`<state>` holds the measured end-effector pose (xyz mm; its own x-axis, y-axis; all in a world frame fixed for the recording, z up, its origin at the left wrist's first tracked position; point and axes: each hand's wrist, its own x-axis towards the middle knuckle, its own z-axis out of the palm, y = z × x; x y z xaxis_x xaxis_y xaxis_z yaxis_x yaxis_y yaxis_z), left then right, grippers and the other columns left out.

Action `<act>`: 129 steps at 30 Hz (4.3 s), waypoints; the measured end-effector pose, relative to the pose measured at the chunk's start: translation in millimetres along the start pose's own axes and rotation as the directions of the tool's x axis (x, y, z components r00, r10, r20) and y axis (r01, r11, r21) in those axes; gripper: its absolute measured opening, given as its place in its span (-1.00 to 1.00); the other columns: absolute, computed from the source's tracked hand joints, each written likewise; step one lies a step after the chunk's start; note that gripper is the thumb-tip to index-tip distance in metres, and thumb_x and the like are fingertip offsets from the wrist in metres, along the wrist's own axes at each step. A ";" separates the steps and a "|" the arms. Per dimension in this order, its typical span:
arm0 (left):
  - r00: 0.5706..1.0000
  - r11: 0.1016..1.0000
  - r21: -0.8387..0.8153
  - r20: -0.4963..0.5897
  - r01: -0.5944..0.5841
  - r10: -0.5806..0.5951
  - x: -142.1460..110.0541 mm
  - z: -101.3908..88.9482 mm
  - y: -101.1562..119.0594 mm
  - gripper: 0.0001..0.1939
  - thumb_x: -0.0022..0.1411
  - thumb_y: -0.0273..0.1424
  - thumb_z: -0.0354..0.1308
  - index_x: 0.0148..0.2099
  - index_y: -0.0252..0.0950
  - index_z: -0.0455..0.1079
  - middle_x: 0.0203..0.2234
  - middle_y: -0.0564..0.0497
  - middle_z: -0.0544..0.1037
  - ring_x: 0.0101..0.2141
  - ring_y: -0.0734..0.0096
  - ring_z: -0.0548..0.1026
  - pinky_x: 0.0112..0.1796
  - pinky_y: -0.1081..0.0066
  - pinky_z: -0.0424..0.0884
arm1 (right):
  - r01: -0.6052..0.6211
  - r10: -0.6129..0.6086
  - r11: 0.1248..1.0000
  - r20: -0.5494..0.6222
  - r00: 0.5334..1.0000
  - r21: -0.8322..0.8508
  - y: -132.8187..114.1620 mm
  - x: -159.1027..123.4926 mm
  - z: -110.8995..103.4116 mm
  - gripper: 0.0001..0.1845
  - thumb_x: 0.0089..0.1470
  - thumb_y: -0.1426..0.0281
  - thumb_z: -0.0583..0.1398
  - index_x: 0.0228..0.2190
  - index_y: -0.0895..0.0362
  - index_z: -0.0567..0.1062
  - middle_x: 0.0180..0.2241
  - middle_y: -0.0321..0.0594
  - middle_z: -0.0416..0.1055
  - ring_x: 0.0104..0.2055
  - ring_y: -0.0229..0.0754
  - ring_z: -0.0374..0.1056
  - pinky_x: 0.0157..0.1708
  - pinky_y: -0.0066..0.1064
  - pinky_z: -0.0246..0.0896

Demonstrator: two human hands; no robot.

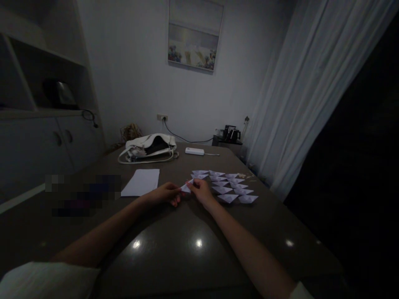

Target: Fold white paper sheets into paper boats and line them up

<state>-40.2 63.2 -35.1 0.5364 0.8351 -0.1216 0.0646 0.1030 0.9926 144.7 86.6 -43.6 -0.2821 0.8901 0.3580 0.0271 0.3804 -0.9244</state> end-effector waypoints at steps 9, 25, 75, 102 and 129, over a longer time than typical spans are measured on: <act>1.000 0.990 -0.138 -0.027 0.001 -0.005 -0.7 -2.3 1.1 -0.61 0.05 -0.16 0.26 -0.30 -0.45 0.44 -0.59 -0.06 0.53 -0.60 0.43 0.48 -0.54 0.50 0.35 | -0.027 0.019 0.991 0.060 0.998 0.134 -1.8 -2.3 -0.9 -0.72 -0.15 0.23 0.27 -0.39 0.15 0.51 -0.48 -0.24 0.45 -0.48 -0.24 0.30 -0.46 -0.44 0.18; 0.995 0.979 0.191 -0.063 -0.067 0.081 -1.7 11.5 5.4 -0.40 -0.04 0.11 0.16 -0.35 -0.42 0.42 -0.63 0.06 0.47 -0.60 0.47 0.40 -0.53 0.48 0.29 | -0.064 0.047 0.984 0.102 0.994 0.168 -0.5 -3.2 -1.1 -0.71 -0.12 0.26 0.26 -0.32 0.16 0.50 -0.44 -0.26 0.45 -0.46 -0.24 0.32 -0.43 -0.43 0.22; 0.934 0.873 0.454 -0.202 -0.179 0.296 -10.0 10.8 12.9 -0.50 0.12 0.05 0.02 -0.45 -0.33 0.28 -0.66 0.12 0.33 -0.64 0.52 0.26 -0.60 0.52 0.15 | -0.035 0.035 0.999 0.027 0.999 0.004 -5.5 -0.8 -3.1 -0.75 -0.04 0.21 0.20 -0.52 0.16 0.43 -0.62 -0.32 0.30 -0.58 -0.31 0.18 -0.55 -0.48 0.09; 0.901 0.906 0.393 -0.317 -0.159 0.295 -6.0 3.0 10.5 -0.51 -0.07 -0.02 0.24 -0.33 -0.40 0.46 -0.57 0.00 0.52 -0.57 0.39 0.41 -0.53 0.48 0.27 | -0.104 0.104 0.994 -0.019 0.994 -0.029 5.3 0.2 -2.4 -0.66 -0.04 0.11 0.20 -0.54 0.15 0.44 -0.59 -0.21 0.42 -0.63 -0.26 0.26 -0.60 -0.42 0.17; 0.940 0.930 0.325 -0.230 -0.169 0.252 -7.7 9.0 11.7 -0.54 -0.06 -0.04 0.26 -0.38 -0.40 0.46 -0.62 0.03 0.50 -0.59 0.44 0.40 -0.54 0.50 0.27 | -0.117 0.116 0.993 0.032 0.993 0.035 4.3 0.8 0.7 -0.67 -0.11 0.11 0.25 -0.55 0.15 0.46 -0.58 -0.22 0.40 -0.60 -0.25 0.26 -0.57 -0.42 0.17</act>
<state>-36.0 53.1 -22.5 0.3267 0.9354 0.1351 0.2429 -0.2213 0.9445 143.9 88.8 -47.4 -0.3074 0.9197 0.2441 0.0266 0.2647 -0.9640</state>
